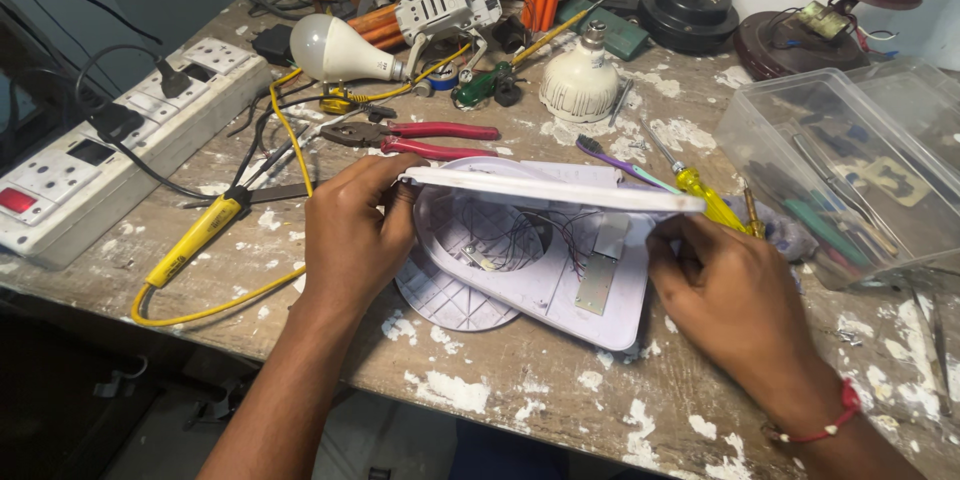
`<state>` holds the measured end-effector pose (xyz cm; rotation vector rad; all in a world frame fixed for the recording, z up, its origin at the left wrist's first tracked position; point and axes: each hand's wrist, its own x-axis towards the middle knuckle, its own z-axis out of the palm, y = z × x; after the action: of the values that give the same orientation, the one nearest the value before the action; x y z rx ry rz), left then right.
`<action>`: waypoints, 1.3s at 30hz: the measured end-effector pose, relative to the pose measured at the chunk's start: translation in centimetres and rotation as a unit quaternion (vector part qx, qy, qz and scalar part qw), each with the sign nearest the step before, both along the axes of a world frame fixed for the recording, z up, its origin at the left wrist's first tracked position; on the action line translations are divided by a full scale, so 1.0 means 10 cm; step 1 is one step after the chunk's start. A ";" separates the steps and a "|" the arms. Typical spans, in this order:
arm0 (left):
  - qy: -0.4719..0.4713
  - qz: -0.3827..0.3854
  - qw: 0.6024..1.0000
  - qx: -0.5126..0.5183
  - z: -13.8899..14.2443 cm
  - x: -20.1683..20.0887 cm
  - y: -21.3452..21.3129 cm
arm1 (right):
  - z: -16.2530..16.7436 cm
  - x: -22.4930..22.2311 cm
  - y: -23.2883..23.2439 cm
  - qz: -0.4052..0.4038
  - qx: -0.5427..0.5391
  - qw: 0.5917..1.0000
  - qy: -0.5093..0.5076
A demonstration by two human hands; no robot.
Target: The person opens the back cover of a white emergency light fixture and works on its internal battery pack and wiring. They then use a yellow screwdriver to unscrew and re-tighten screws on the back panel, holding the fixture steady with the other hand.
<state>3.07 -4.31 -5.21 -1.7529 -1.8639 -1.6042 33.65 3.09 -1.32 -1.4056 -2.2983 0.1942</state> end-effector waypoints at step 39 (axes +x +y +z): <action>-0.001 -0.007 1.000 -0.004 0.01 0.00 -0.02 | -0.03 -0.06 -0.07 0.137 0.032 0.990 0.018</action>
<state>3.12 -4.53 -5.08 -1.7716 -1.8667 -1.6070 33.05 2.38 -1.63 -1.0434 -2.4376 0.2230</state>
